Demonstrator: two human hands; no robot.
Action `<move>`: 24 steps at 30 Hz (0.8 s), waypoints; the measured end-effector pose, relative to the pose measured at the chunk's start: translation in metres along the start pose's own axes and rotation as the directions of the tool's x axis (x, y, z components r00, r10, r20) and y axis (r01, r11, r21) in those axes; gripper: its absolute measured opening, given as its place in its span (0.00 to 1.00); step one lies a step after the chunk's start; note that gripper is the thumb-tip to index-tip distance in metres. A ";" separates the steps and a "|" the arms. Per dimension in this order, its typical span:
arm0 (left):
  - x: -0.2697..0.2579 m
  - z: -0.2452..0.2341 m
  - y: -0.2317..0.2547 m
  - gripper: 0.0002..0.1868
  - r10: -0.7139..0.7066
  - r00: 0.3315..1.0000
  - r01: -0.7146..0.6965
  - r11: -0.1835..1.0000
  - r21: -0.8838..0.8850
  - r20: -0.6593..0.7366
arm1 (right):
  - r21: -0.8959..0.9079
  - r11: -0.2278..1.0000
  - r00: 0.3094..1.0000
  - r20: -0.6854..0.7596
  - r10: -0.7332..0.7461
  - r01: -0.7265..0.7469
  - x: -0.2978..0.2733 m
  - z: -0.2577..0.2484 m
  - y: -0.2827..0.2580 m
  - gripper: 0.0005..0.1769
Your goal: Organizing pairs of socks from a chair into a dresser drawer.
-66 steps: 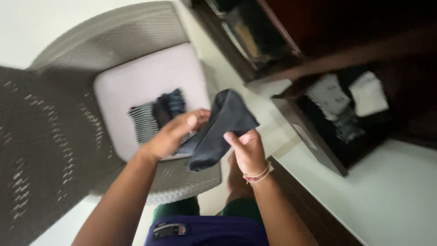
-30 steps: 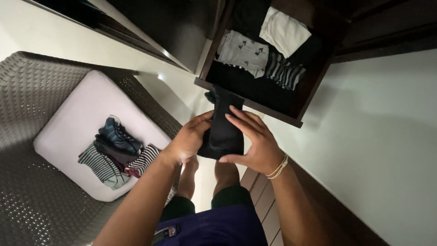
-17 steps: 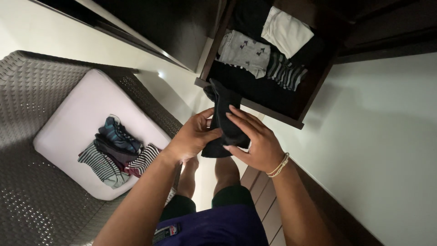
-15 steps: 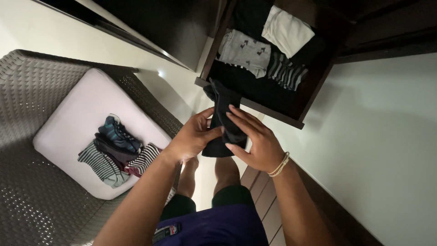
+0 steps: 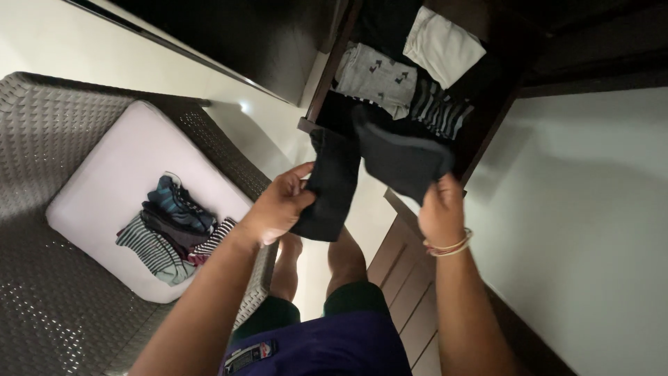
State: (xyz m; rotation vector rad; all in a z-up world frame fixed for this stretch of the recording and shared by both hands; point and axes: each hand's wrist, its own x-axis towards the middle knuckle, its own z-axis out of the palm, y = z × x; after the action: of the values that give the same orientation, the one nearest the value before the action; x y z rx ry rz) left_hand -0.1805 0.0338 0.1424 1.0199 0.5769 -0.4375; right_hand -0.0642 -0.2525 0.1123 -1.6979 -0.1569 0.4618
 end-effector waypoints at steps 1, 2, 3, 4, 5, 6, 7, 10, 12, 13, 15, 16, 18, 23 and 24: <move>-0.002 -0.001 0.005 0.34 -0.001 1.000 0.001 1.000 -0.002 -0.001 | -0.001 1.000 1.000 0.002 0.002 -0.002 0.002 -0.008 0.001 0.20; -0.004 -0.001 0.010 0.34 -0.014 1.000 0.015 1.000 0.021 -0.016 | -0.150 0.989 1.000 -0.015 -0.017 0.014 0.005 -0.016 0.003 0.19; -0.005 -0.002 0.015 0.34 -0.027 0.999 0.029 0.999 0.044 -0.032 | -0.296 0.955 0.999 -0.029 -0.037 0.027 0.008 -0.023 0.004 0.18; -0.005 -0.006 0.014 0.34 -0.028 0.999 0.029 0.999 0.044 -0.031 | -0.297 0.955 0.999 -0.029 -0.036 0.026 0.008 -0.022 -0.004 0.18; -0.005 -0.009 0.012 0.32 0.041 0.999 -0.040 0.995 0.088 -0.003 | -0.110 0.994 1.000 0.008 -0.022 0.022 0.009 -0.020 -0.011 0.17; -0.005 -0.012 0.010 0.32 0.108 0.994 -0.110 0.985 0.131 0.029 | 0.079 0.997 0.999 0.047 -0.014 0.010 0.010 -0.018 -0.019 0.16; -0.005 -0.010 0.012 0.32 0.107 0.994 -0.110 0.985 0.131 0.029 | 0.079 0.997 0.999 0.047 -0.013 0.009 0.012 -0.016 -0.023 0.16; -0.004 -0.004 0.017 0.31 0.041 0.999 -0.042 0.997 0.065 0.007 | 0.308 0.950 0.999 0.042 0.035 -0.046 0.014 -0.014 -0.024 0.17; -0.001 0.000 0.017 0.31 0.036 0.999 -0.036 0.999 -0.027 0.005 | 0.026 0.996 0.996 0.035 -0.084 0.083 0.011 -0.019 -0.010 0.19; 0.002 0.001 0.015 0.31 0.035 0.999 -0.035 0.999 -0.027 0.005 | 0.026 0.996 0.996 0.035 -0.082 0.082 0.010 -0.010 -0.019 0.19; 0.007 0.002 0.009 0.32 0.021 0.999 -0.018 0.992 -0.126 0.026 | -0.262 0.963 0.997 0.066 -0.048 0.064 0.008 0.007 -0.037 0.20; 0.009 0.006 0.008 0.32 0.021 0.999 -0.017 0.992 -0.126 0.028 | -0.263 0.963 0.997 0.064 -0.048 0.064 0.007 0.018 -0.045 0.20; 0.012 0.012 0.005 0.27 0.046 0.999 -0.045 0.989 -0.143 0.003 | -0.451 0.879 0.979 0.053 0.197 -0.153 0.004 0.041 -0.062 0.16; 0.022 0.022 -0.001 0.22 0.151 0.988 -0.141 0.968 -0.206 0.035 | -0.407 0.846 0.927 0.288 -0.239 0.344 -0.001 0.078 -0.093 0.22; 0.021 0.025 0.006 0.20 0.155 0.987 -0.143 0.962 -0.233 0.035 | -0.446 0.786 0.897 0.315 -0.310 0.428 -0.002 0.082 -0.093 0.20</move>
State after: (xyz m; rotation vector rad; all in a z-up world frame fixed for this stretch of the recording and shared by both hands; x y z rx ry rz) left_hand -0.1547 0.0127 0.1426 0.8210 0.4870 -0.2562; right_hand -0.0838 -0.1612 0.1939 -2.0589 -0.8353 0.3262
